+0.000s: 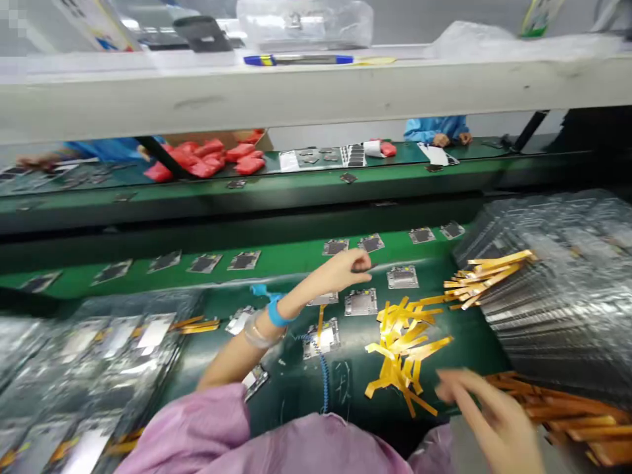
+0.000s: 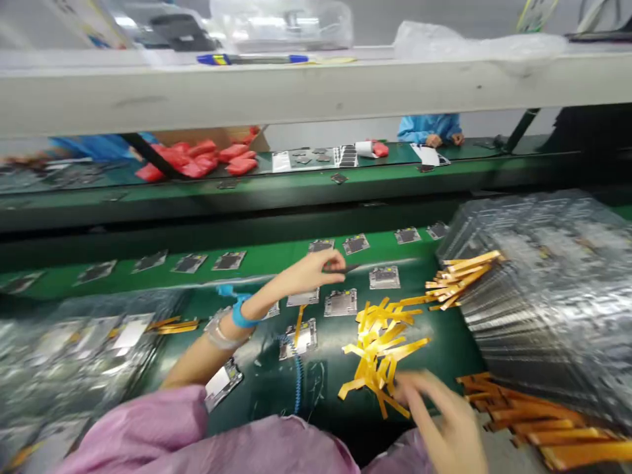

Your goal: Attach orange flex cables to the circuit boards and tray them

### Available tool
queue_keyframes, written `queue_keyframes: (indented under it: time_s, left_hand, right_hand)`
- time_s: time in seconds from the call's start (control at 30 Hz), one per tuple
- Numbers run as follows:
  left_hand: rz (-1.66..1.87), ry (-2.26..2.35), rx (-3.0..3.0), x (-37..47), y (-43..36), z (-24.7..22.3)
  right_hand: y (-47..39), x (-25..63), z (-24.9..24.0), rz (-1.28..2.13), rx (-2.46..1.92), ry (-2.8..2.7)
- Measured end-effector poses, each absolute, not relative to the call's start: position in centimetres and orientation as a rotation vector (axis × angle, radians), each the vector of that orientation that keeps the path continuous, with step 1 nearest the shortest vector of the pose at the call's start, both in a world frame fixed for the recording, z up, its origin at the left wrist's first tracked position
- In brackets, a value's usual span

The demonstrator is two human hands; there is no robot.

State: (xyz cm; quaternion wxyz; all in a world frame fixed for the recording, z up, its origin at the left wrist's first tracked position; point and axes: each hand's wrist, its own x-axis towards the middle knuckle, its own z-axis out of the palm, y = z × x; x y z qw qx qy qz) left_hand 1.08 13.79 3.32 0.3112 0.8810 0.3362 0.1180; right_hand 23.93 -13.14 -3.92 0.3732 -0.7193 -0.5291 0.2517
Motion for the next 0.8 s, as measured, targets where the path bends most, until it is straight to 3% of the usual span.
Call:
queue_keyframes:
  time_s: [0.13, 0.3, 0.6, 0.8]
  left_hand:
    - [0.124, 1.146, 2.282, -6.7, 13.0, -3.6]
    - [0.065, 1.426, 2.254, -10.2, 13.1, -7.3]
    - [0.095, 1.332, 2.222, -9.4, 15.5, -8.4]
    - [0.364, 1.113, 2.151, -9.5, 13.4, -5.2]
  right_hand:
    - [-4.9, 18.8, -6.3, 0.906, -1.741, -1.462]
    - [3.9, 12.5, -8.4, 0.928, -1.715, -1.659]
    - [11.2, 7.1, -8.3, 0.978, -1.828, -1.665]
    - [7.0, 8.6, -2.2, 0.919, -1.694, -1.565]
